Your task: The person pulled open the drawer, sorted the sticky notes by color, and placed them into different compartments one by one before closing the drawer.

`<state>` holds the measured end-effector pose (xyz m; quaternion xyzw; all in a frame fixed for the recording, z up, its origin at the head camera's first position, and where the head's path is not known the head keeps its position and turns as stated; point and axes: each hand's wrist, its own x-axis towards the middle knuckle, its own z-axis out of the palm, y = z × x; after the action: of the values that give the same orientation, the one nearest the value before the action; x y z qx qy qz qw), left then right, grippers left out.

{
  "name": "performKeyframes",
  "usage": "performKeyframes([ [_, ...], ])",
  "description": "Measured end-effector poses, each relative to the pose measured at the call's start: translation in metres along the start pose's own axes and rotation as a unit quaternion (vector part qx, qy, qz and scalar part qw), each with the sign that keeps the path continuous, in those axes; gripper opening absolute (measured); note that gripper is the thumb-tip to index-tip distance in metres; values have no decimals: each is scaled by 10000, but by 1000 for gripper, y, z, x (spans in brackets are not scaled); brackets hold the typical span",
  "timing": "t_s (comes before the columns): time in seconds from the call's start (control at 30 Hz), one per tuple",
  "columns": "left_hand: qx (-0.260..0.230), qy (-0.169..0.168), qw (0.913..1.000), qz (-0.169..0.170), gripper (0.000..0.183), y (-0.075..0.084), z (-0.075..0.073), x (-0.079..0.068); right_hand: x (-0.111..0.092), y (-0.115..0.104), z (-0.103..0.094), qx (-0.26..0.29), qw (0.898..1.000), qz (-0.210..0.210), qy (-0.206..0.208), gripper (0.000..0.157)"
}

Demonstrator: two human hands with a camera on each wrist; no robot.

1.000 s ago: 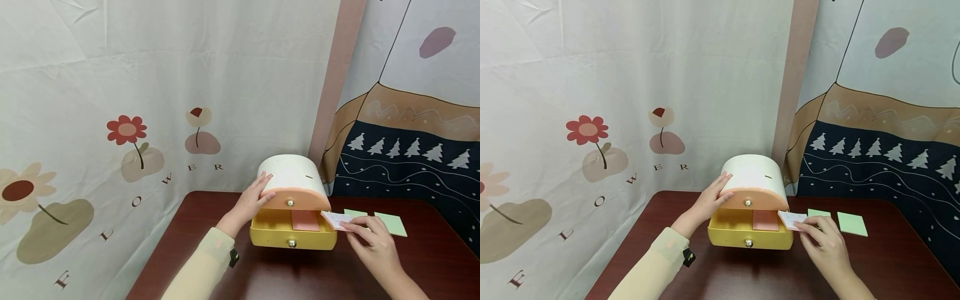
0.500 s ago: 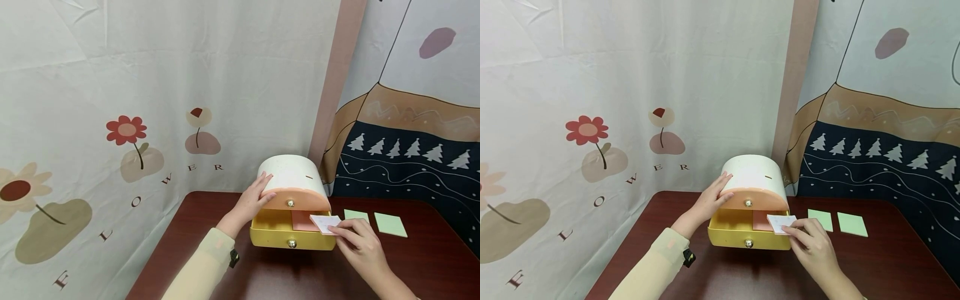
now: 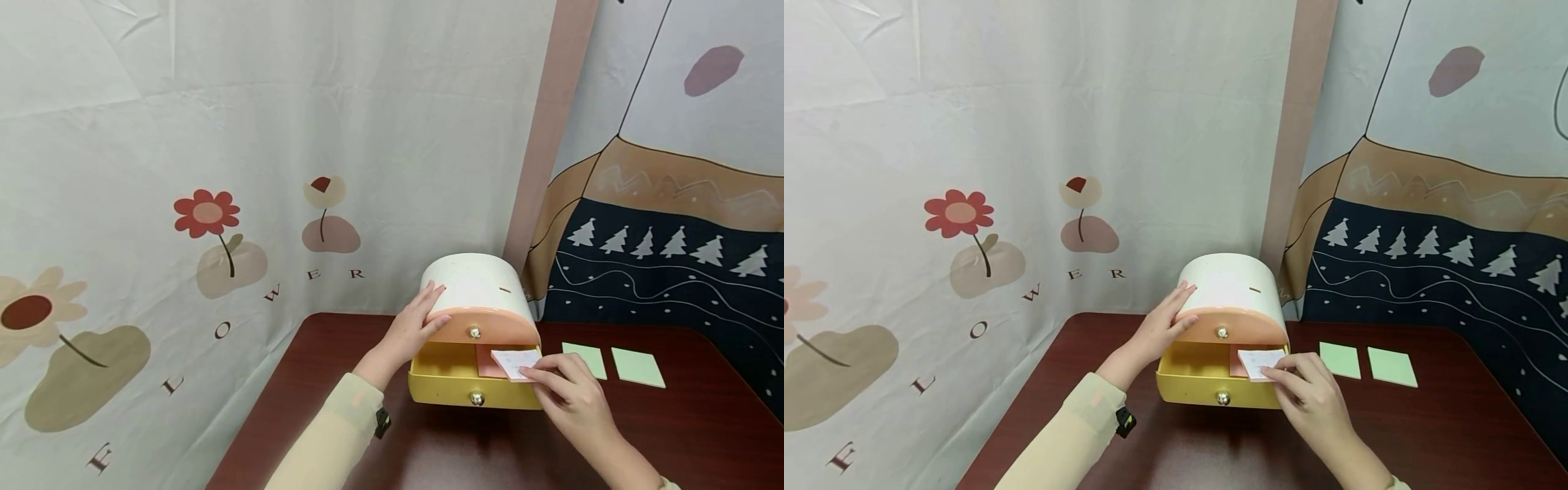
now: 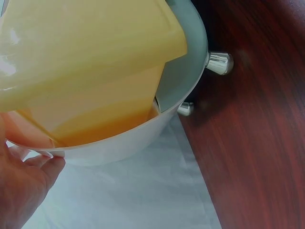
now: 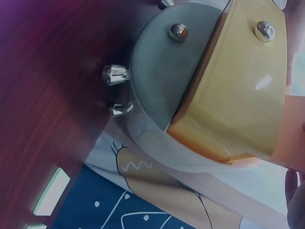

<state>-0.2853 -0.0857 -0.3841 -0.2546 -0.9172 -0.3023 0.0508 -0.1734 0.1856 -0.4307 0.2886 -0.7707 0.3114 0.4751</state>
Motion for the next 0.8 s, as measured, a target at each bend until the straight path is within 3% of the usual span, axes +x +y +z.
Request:
performKeyframes([
  [0.8, 20, -23, 10000, -75, 65, 3, -1, -1, 7, -2, 25, 28, 9987, 25, -506, 36],
])
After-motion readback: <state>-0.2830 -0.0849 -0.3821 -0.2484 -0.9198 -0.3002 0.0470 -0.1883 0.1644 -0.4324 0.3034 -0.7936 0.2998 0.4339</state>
